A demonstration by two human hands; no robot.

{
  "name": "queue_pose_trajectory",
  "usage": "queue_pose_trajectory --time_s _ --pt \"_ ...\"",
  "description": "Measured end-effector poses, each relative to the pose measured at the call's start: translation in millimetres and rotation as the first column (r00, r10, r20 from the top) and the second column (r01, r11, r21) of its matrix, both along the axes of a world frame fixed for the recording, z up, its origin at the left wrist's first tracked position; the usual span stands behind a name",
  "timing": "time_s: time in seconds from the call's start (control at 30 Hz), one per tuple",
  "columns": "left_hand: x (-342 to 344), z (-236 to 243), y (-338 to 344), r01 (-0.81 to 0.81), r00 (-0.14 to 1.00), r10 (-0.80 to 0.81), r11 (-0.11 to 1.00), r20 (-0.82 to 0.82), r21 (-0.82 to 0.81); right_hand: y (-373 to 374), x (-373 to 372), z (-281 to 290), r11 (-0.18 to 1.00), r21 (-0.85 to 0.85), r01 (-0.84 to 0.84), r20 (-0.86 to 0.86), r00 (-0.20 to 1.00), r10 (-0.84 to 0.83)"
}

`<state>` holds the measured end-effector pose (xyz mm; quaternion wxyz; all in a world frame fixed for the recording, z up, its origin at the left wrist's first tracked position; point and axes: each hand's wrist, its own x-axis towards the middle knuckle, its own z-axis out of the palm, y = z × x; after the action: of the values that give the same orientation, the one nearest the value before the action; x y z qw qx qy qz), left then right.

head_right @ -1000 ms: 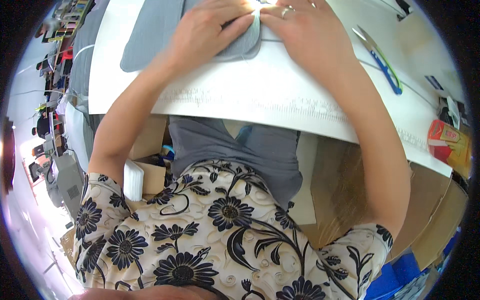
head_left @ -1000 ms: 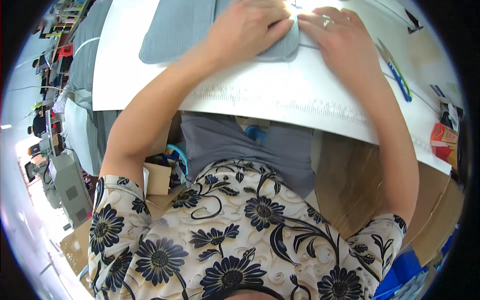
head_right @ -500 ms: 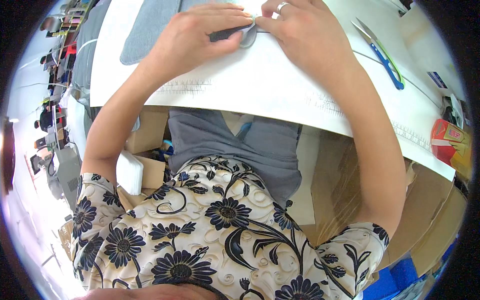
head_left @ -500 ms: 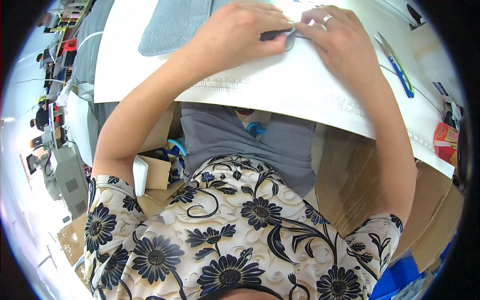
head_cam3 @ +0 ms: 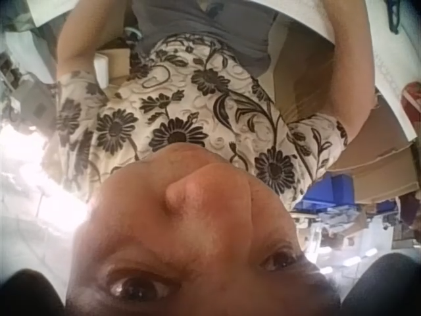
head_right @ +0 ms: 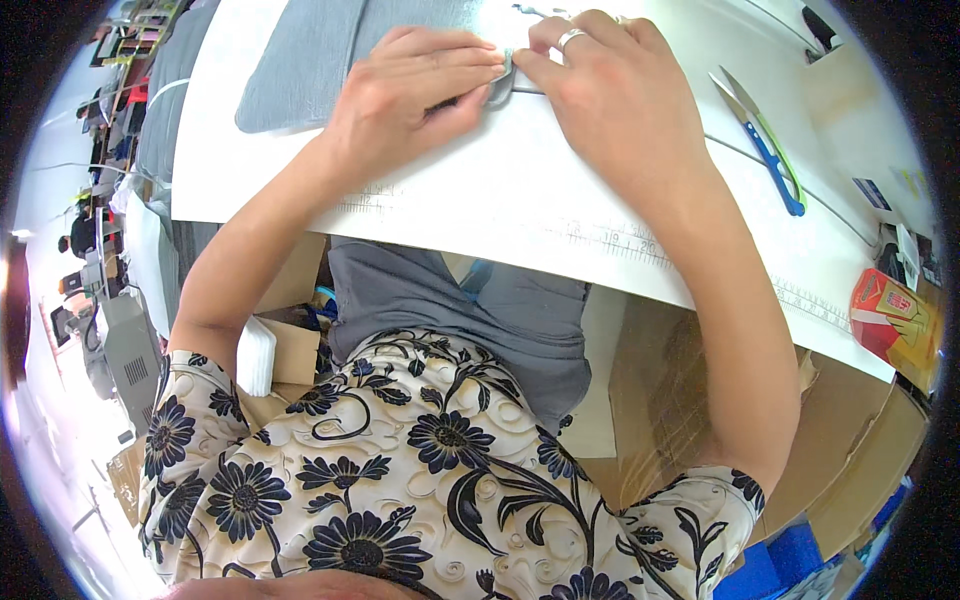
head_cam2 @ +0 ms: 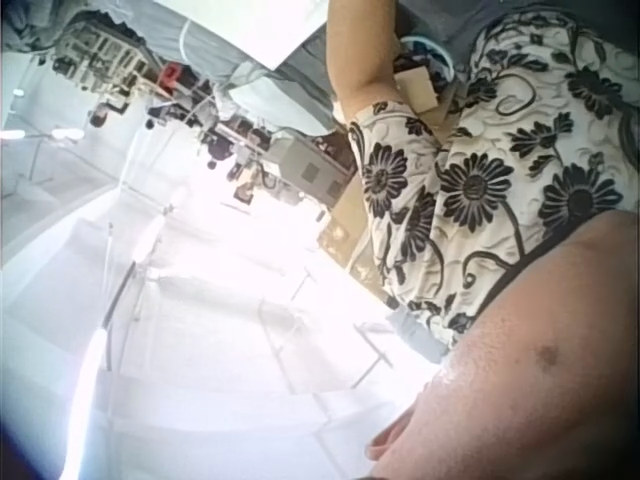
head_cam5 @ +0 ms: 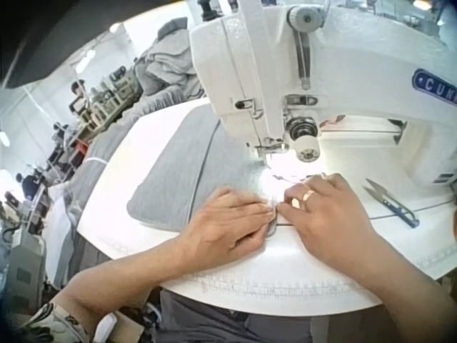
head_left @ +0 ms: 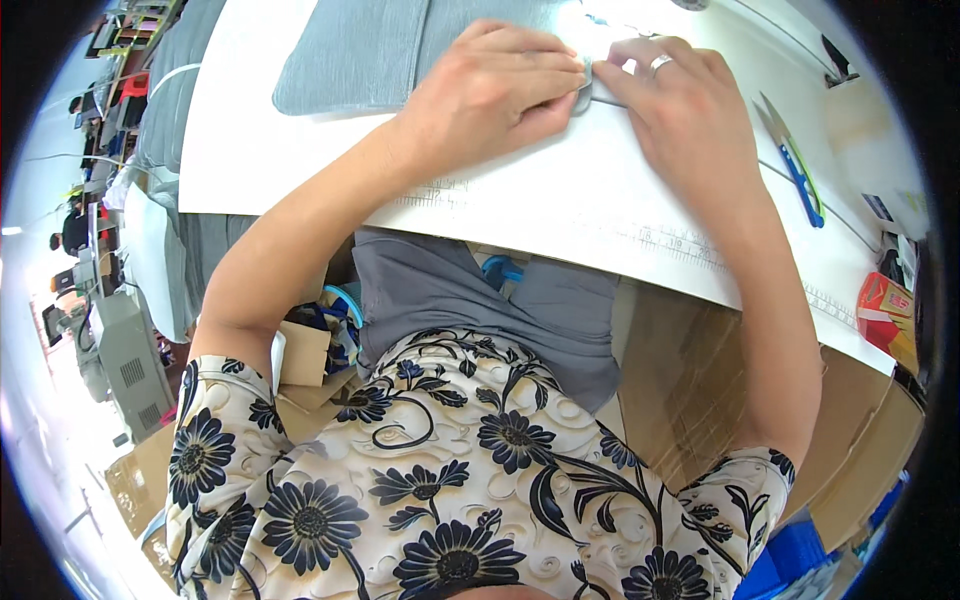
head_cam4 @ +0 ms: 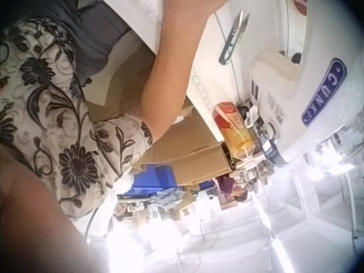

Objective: Assembling and sewing leather or synthetic material covers using an industrial sewing machine and thread snips.

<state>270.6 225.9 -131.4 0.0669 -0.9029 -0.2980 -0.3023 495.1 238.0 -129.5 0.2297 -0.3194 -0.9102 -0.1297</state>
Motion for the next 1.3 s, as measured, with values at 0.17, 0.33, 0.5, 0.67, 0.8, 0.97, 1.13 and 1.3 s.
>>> queue_pose_trajectory --time_s 0.17,0.33,0.5,0.67,0.8,0.97,1.13,1.3 --pt "-7 11 19 0.024 0.999 -0.018 0.987 0.035 -0.157 10 -6 -4 0.998 -0.001 0.066 0.012 0.998 -0.066" --pt "-21 22 20 0.186 0.981 -0.188 0.98 -0.037 -0.065 17 -1 -13 0.997 0.014 0.081 -0.073 0.994 -0.08" --pt "-20 11 26 0.139 0.99 -0.134 0.983 0.05 -0.123 9 -7 -5 0.953 -0.291 -0.084 -0.389 0.921 -0.038" --pt "-29 -10 35 0.116 0.99 -0.118 0.993 0.073 0.031 20 -8 -11 0.944 -0.302 -0.134 -0.322 0.946 0.031" --pt "-30 -15 30 0.064 0.975 -0.025 0.984 0.222 -0.168 29 -15 -24 0.965 -0.239 -0.108 -0.262 0.964 0.043" --pt "-26 -10 26 0.054 0.974 0.01 0.961 0.225 -0.272 42 -15 -21 0.986 0.017 -0.163 -0.111 0.98 0.164" --pt "-28 -14 29 0.167 0.985 -0.169 0.984 0.034 0.062 35 -14 -23 0.987 0.065 -0.144 -0.037 0.988 0.147" --pt "-39 -14 34 0.222 0.962 -0.169 0.941 -0.216 0.253 16 -26 -17 0.996 -0.038 -0.079 -0.214 0.974 0.069"
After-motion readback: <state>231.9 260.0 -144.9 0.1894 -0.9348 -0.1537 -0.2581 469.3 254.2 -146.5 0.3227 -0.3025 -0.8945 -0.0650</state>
